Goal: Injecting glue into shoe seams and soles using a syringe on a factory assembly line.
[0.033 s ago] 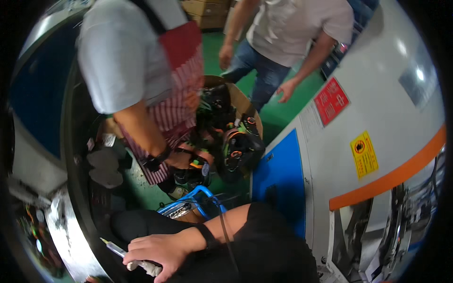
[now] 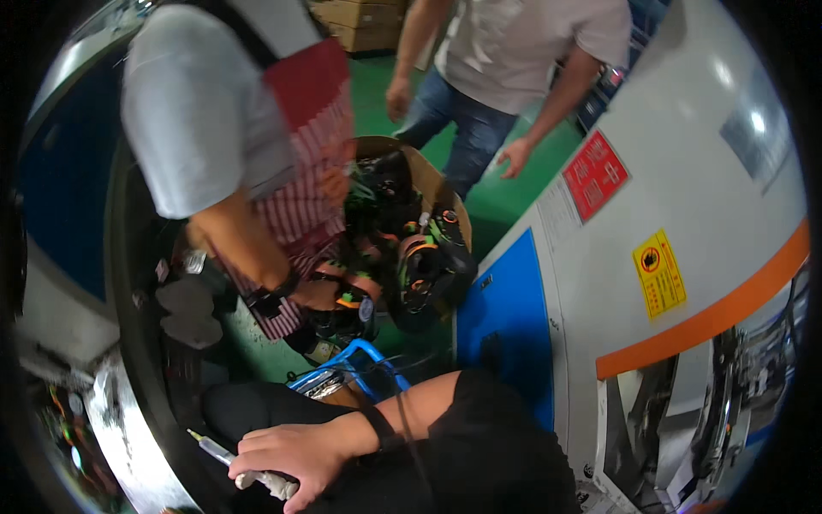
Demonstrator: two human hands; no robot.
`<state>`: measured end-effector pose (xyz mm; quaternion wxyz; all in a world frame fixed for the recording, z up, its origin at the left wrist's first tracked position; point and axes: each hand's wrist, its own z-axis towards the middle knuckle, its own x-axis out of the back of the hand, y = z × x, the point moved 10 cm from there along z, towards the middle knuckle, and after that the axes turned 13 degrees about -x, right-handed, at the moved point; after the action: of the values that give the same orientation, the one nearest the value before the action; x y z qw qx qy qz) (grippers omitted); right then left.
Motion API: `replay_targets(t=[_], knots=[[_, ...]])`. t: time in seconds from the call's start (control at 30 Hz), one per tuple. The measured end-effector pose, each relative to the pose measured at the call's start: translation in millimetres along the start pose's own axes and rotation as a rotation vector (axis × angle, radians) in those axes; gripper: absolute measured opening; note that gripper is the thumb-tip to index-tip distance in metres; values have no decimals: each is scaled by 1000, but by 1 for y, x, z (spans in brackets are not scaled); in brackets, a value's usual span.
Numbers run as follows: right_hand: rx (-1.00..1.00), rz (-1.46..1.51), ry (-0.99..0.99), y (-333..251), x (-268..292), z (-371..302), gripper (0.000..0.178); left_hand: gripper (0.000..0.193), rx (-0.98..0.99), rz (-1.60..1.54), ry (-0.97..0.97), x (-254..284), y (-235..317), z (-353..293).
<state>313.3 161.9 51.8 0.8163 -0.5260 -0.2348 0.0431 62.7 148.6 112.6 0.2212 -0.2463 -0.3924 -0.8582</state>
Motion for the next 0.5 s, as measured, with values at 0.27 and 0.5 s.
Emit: replay_targets(t=[0.27, 0.5], knots=[[-135, 108, 199, 45, 67, -54, 75, 54, -74, 22, -183, -103, 8, 52], [56, 272, -94, 34, 42, 0, 81, 66, 148, 409, -24, 8, -29, 10]])
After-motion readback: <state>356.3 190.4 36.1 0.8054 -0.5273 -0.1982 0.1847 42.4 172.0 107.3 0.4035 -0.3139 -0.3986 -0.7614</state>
